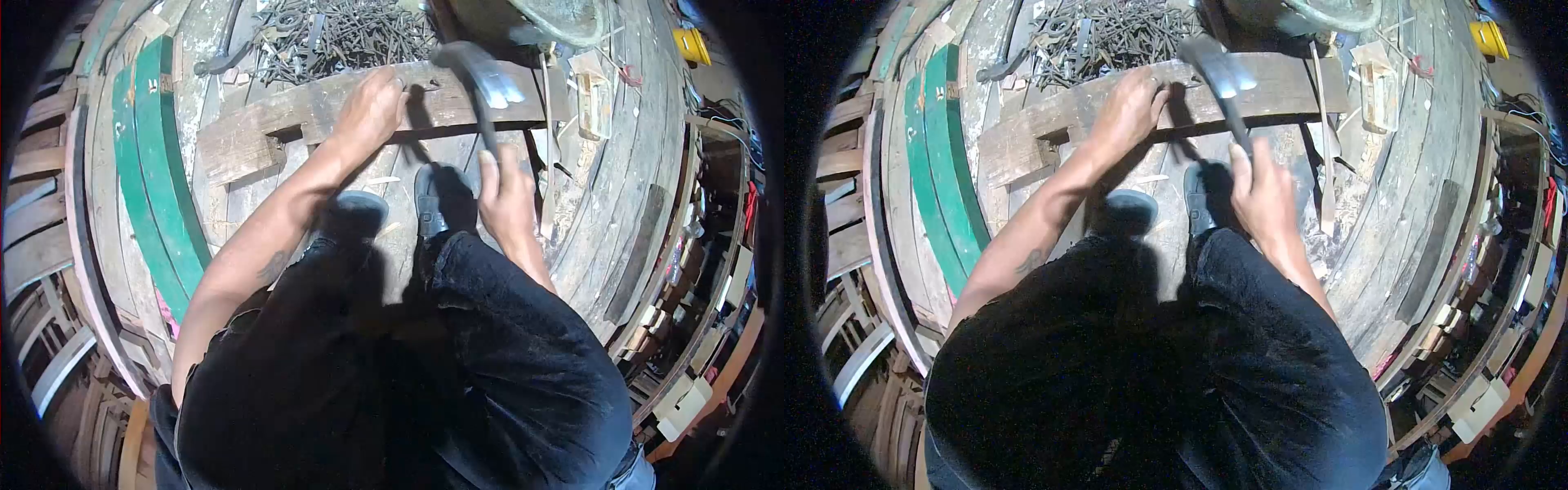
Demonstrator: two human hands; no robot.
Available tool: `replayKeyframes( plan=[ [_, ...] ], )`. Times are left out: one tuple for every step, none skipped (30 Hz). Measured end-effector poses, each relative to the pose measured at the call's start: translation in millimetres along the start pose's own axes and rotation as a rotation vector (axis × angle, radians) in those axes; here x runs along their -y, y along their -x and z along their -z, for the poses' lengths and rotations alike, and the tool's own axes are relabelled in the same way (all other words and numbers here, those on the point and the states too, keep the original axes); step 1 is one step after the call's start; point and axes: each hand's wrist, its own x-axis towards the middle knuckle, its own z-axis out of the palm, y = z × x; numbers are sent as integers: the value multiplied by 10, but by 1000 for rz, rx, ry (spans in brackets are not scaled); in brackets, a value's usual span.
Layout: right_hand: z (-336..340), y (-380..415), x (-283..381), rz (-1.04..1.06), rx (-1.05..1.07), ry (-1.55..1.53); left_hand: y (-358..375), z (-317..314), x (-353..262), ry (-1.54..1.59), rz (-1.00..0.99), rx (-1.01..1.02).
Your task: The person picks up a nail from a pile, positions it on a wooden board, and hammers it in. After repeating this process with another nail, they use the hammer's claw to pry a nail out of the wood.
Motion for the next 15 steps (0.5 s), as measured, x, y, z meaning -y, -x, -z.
replayKeyframes(
  plan=[
    [-82, -9, -91, -134, 125, 58, 0, 23, -18, -7, 38, 65],
    [-194, 17, -205, -115, 121, 79, -13, 43, -32, -13, 75, 128],
    [-249, 23, -214, -97, 117, 98, -20, 51, -33, -21, 111, 192],
    [-250, 5, -220, -91, 116, 95, -13, 20, 2, -33, 80, 160],
    [-237, 0, -205, -112, 134, 58, 9, 24, 16, -38, 80, 162],
    [-217, 14, -184, -139, 147, 23, 7, 32, -2, -47, 84, 157],
    [-206, 19, -213, -140, 140, 24, -17, 30, -16, -55, 88, 145],
    [-203, 15, -270, -135, 113, -60, -30, 54, -9, -17, 121, 221],
    [-216, 24, -326, -132, 91, -147, -24, 46, 9, -18, 121, 220],
    [-232, 42, -377, -94, 35, -189, -5, 37, 24, -20, 57, 148],
    [-230, 60, -438, -96, 37, -188, 14, 21, 36, -19, -5, 76],
    [-216, 74, -510, -152, 45, -269, 11, 27, 31, -16, -2, 77],
    [-216, 98, -587, -210, 54, -349, 14, 43, 31, 34, 31, 107],
    [-254, 115, -679, -256, 45, -426, 11, 60, 31, 83, 62, 139],
    [-278, 112, -714, -289, 46, -475, -14, 87, 11, 85, 60, 142]
  ],
)
